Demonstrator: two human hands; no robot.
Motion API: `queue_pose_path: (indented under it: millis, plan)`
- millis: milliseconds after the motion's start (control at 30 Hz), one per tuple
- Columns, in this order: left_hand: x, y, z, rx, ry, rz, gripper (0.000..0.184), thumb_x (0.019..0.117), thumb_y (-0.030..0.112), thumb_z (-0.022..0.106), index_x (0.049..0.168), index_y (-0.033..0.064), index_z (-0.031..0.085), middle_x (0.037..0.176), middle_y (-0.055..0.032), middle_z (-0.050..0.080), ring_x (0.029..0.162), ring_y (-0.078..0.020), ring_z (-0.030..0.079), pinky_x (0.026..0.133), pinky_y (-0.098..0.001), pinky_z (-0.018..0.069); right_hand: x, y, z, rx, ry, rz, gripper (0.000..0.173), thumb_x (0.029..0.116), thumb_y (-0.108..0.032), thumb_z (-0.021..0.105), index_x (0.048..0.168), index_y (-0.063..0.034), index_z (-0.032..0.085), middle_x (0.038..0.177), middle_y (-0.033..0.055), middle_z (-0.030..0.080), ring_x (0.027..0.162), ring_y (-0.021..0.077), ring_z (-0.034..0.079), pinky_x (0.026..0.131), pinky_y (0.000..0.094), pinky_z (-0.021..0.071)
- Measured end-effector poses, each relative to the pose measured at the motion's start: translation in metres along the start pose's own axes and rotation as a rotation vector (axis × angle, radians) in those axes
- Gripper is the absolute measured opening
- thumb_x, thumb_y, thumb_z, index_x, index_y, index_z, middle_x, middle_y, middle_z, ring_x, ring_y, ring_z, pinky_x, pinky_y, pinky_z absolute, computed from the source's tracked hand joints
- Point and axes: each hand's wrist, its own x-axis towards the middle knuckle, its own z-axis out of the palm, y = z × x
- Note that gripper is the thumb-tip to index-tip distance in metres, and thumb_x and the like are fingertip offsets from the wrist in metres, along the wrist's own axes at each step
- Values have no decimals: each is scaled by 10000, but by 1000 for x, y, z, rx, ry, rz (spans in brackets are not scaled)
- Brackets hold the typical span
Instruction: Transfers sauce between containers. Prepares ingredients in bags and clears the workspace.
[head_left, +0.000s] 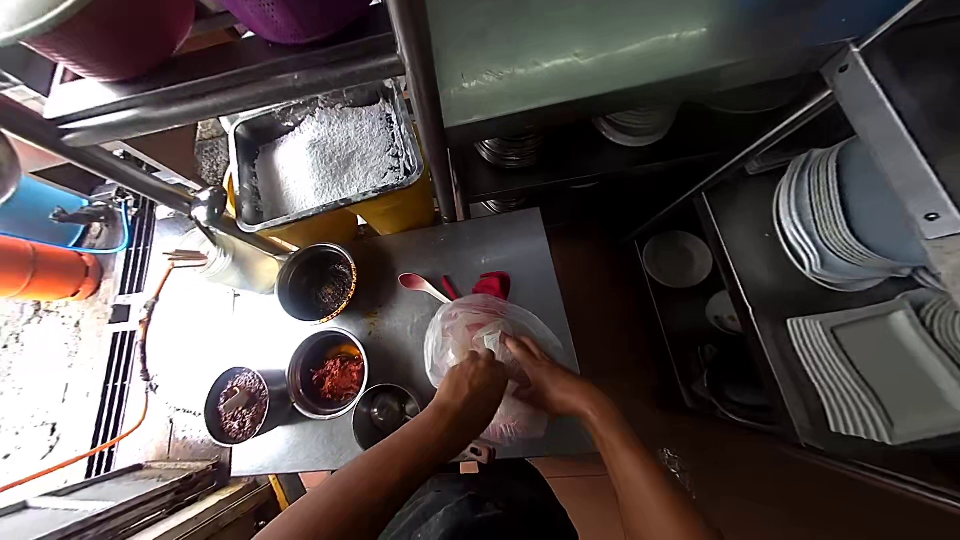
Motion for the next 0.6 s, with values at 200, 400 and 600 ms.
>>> queue_pose_path:
  millis: [200, 400, 600]
  plan:
    - [-5, -22, 8, 20, -230, -224, 915, 810, 470, 836, 1531, 113, 398, 1270, -235, 632, 1164, -447, 620, 919, -662, 502, 17, 68, 47, 651, 435, 20, 484, 902, 58, 587, 1351, -105, 662, 1327, 93, 675, 1165, 203, 659, 981, 460, 549]
    - [-14, -62, 25, -352, -9, -53, 699, 971, 570, 614, 1507, 139, 490, 1097, -190, 711, 1020, -364, 689, 945, -596, 521, 12, 58, 31, 316, 474, 193, 289, 971, 3, 580, 1208, -72, 728, 1170, 135, 734, 1083, 268, 699, 966, 514, 546]
    - [26, -20, 24, -15, -15, -68, 480, 987, 396, 642, 1283, 19, 626, 1291, -205, 612, 1178, -403, 617, 911, -602, 533, -49, -56, 27, -396, 533, 134, 461, 926, -184, 698, 1365, -59, 634, 1343, 203, 633, 1263, 415, 577, 997, 600, 488]
